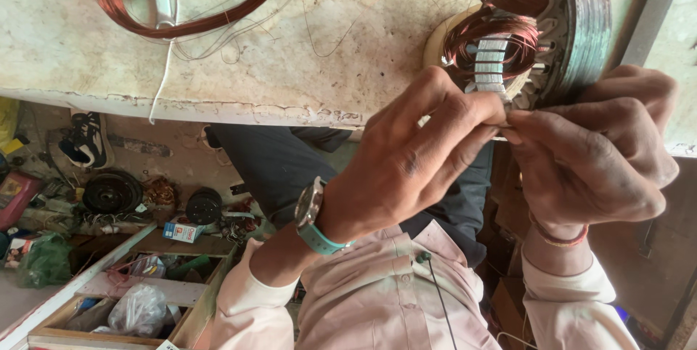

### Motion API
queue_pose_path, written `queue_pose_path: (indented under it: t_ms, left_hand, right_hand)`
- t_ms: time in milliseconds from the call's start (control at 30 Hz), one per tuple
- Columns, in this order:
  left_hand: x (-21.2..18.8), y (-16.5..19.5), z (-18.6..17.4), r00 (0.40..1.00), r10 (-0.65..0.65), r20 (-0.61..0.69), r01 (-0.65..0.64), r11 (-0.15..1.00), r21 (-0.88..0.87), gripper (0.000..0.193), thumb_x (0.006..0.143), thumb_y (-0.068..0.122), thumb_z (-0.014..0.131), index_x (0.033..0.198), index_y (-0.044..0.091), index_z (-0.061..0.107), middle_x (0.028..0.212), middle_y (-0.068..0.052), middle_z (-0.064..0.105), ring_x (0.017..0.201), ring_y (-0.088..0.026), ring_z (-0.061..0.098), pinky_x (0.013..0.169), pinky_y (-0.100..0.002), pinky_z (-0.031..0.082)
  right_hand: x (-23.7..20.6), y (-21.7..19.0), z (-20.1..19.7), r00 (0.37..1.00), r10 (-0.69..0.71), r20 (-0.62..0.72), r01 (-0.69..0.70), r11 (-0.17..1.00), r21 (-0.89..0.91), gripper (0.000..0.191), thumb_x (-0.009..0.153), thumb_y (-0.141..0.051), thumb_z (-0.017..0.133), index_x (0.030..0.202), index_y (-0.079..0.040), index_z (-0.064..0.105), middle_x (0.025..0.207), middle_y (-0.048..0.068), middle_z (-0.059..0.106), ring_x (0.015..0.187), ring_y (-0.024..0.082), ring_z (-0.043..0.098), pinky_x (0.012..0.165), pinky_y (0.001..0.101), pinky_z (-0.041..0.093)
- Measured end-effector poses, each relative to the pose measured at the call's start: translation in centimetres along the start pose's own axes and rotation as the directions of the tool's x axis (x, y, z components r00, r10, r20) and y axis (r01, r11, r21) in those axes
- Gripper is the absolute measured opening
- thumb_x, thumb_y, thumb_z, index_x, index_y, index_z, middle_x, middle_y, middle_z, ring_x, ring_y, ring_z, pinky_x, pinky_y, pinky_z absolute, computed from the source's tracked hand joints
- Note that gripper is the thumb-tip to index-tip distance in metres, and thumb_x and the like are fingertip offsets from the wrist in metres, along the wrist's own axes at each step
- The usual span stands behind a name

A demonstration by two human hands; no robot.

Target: The person winds copper wire around the slots of a motor stator, using white plastic spacers to separate the windings. They insert the wire into the slots, pull it through, and arrange the coils by hand.

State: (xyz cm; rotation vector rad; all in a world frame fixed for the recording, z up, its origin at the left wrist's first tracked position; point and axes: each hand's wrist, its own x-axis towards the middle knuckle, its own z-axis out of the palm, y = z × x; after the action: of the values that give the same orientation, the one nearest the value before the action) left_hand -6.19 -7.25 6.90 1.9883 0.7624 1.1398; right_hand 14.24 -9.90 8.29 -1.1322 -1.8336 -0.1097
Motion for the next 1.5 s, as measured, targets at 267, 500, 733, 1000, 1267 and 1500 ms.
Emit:
queue_pose_path:
  t_ms: [267, 500, 733, 1000, 1267, 1500]
  left_hand:
    - [1.7, -3.3, 1.3, 0.99, -0.099, -0.099, 0.097, 0.995, -0.021, 0.006, 0.107, 0.012, 0.065, 0.112, 0.009, 0.064, 0.094, -0.002, 0.059, 0.073, -0.01, 0.061, 0.06, -0.021, 0.053]
    - [2.9, -5.5, 1.1, 0.96, -0.269, 0.073, 0.277, 0.947, -0.161, 0.005, 0.098, 0.009, 0.071, 0.098, 0.006, 0.069, 0.088, -0.003, 0.07, 0.076, -0.011, 0.069, 0.067, -0.029, 0.055]
    - [2.8, -5.6, 0.5, 0.95, -0.309, 0.041, 0.311, 0.934, -0.177, 0.017, 0.095, 0.008, 0.074, 0.111, 0.008, 0.072, 0.096, -0.006, 0.071, 0.078, -0.017, 0.07, 0.072, -0.033, 0.055]
    - [3.5, -6.1, 0.4, 0.961, -0.267, 0.073, 0.273, 0.957, -0.1, 0.011, 0.094, 0.007, 0.075, 0.105, 0.007, 0.075, 0.088, -0.01, 0.068, 0.075, -0.022, 0.068, 0.071, -0.038, 0.053]
    - [3.5, -6.5, 0.6, 0.978, -0.173, 0.116, 0.174, 0.985, 0.001, 0.008, 0.095, 0.003, 0.072, 0.102, 0.004, 0.074, 0.085, -0.011, 0.063, 0.071, -0.022, 0.063, 0.065, -0.039, 0.05]
    - [2.7, -5.4, 3.3, 0.958, -0.251, 0.141, 0.21, 0.945, 0.252, 0.008, 0.095, -0.003, 0.065, 0.102, 0.0, 0.067, 0.083, -0.008, 0.056, 0.068, -0.017, 0.058, 0.055, -0.027, 0.049]
  right_hand:
    - [-1.5, 3.0, -0.9, 0.962, 0.272, 0.03, -0.27, 0.923, 0.275, 0.027, 0.089, -0.01, 0.08, 0.112, 0.0, 0.072, 0.091, 0.007, 0.068, 0.08, 0.018, 0.057, 0.069, 0.0285, 0.046]
    - [-2.7, 2.2, 0.7, 0.95, 0.29, -0.115, -0.244, 0.919, 0.309, 0.045, 0.099, -0.017, 0.084, 0.133, 0.005, 0.064, 0.135, 0.014, 0.059, 0.12, 0.021, 0.059, 0.099, 0.0279, 0.047]
    - [-2.0, 1.9, 1.2, 0.945, 0.299, -0.133, -0.257, 0.93, 0.261, 0.045, 0.1, -0.026, 0.081, 0.129, 0.005, 0.065, 0.134, 0.014, 0.058, 0.119, 0.023, 0.057, 0.1, 0.0296, 0.045]
    - [-2.2, 1.9, 1.2, 0.943, 0.302, -0.136, -0.265, 0.934, 0.239, 0.043, 0.1, -0.027, 0.08, 0.123, 0.006, 0.065, 0.132, 0.014, 0.058, 0.118, 0.023, 0.057, 0.101, 0.0312, 0.044]
    - [-1.8, 1.8, 1.5, 0.939, 0.307, -0.151, -0.261, 0.929, 0.264, 0.044, 0.099, -0.03, 0.079, 0.119, 0.006, 0.064, 0.127, 0.013, 0.057, 0.113, 0.023, 0.057, 0.098, 0.0318, 0.046]
    - [-1.8, 1.5, 2.6, 0.926, 0.318, -0.205, -0.258, 0.927, 0.274, 0.044, 0.101, -0.035, 0.077, 0.118, 0.003, 0.065, 0.124, 0.012, 0.056, 0.113, 0.023, 0.054, 0.095, 0.0332, 0.045]
